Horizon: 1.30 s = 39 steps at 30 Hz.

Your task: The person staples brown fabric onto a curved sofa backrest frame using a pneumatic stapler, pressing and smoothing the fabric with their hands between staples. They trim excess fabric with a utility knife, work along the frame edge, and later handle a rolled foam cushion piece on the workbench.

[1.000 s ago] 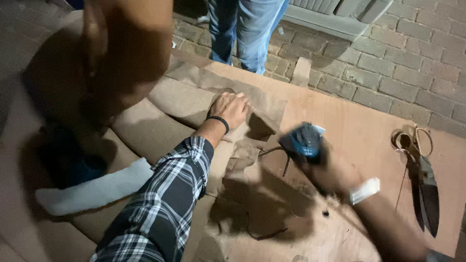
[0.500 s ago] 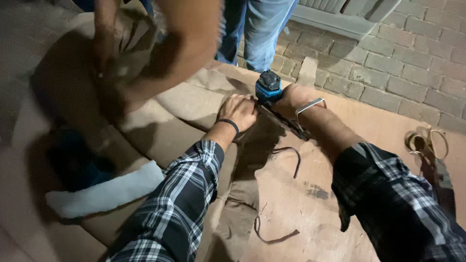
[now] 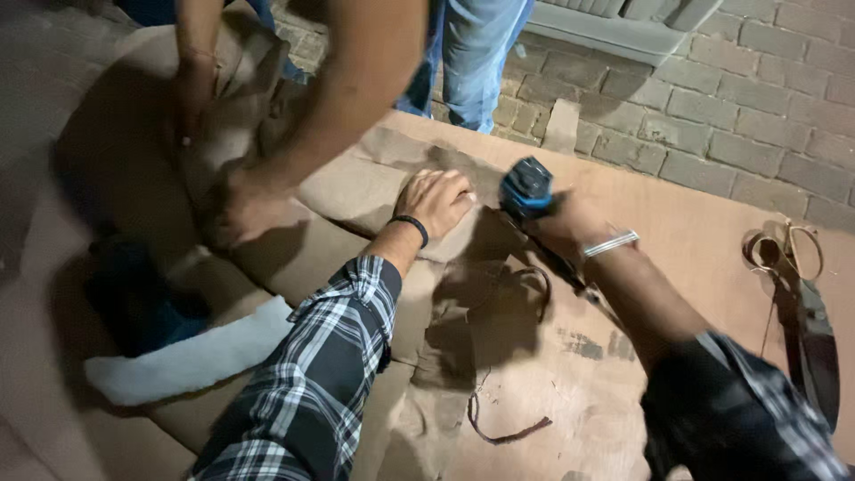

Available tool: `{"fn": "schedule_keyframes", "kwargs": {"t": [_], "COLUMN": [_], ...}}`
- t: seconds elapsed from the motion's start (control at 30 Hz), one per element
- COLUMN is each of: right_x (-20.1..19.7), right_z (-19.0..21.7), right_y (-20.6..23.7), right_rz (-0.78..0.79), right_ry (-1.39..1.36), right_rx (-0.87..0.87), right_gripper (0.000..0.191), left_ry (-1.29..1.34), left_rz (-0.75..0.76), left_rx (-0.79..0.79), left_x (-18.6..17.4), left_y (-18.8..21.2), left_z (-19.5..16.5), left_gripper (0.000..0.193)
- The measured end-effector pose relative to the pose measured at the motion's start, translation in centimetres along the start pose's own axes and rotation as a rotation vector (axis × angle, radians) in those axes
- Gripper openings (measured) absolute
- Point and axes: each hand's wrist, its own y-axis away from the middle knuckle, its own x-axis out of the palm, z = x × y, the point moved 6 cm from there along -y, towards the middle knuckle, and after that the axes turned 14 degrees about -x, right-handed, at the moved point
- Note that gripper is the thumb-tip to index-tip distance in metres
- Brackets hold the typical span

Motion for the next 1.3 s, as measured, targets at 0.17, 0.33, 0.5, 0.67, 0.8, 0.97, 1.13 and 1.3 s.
{"fn": "schedule_keyframes", "kwargs": {"t": [0.17, 0.33, 0.5, 0.67, 0.8, 0.97, 1.13, 1.3], "right_x": [-1.1, -3.1, -2.7, -2.9, -2.8, -2.6, -2.4, 0.3], "right_z": [-0.6, 2.2, 4.3, 4.8, 5.9, 6.5, 6.0, 3.7], "right_y": [3.8, 3.3, 1.4, -0.6, -0.8, -0.2, 0.9, 10.6], "right_rz": [0.021, 0.033, 0.079, 0.073, 0.110, 0.065, 0.043, -0.161], "right_ry": [0.146, -0.131, -0.140, -0.032, 0.020, -0.003, -0.023, 0.014], "right_rx": [0.022, 0.060, 0.045, -0.039, -0.107, -0.082, -0.094, -0.265], "right_gripper": [0.039, 0.039, 0.034, 0.047, 0.049, 0.042, 0.042, 0.078], "left_ry": [-0.031, -0.107, -0.027, -0.018, -0.123, -0.144, -0.132, -0.017], "left_rz": [0.056, 0.063, -0.003, -0.077, -0.116, -0.058, -0.042, -0.083], "left_rx": [0.049, 0.068, 0.059, 0.037, 0.036, -0.018, -0.019, 0.098], "left_x": [-0.3, -0.6, -0.9, -0.5, -0.2, -0.2, -0.9, -1.7], "left_y": [0.1, 0.3, 0.8, 1.0, 1.1, 0.9, 0.8, 1.3], "left_z": [-0.6, -1.1, -0.6, 0.4, 0.8, 0.7, 0.0, -1.1], "left_gripper": [0.025, 0.021, 0.018, 0.029, 0.030, 0.024, 0.022, 0.021]}}
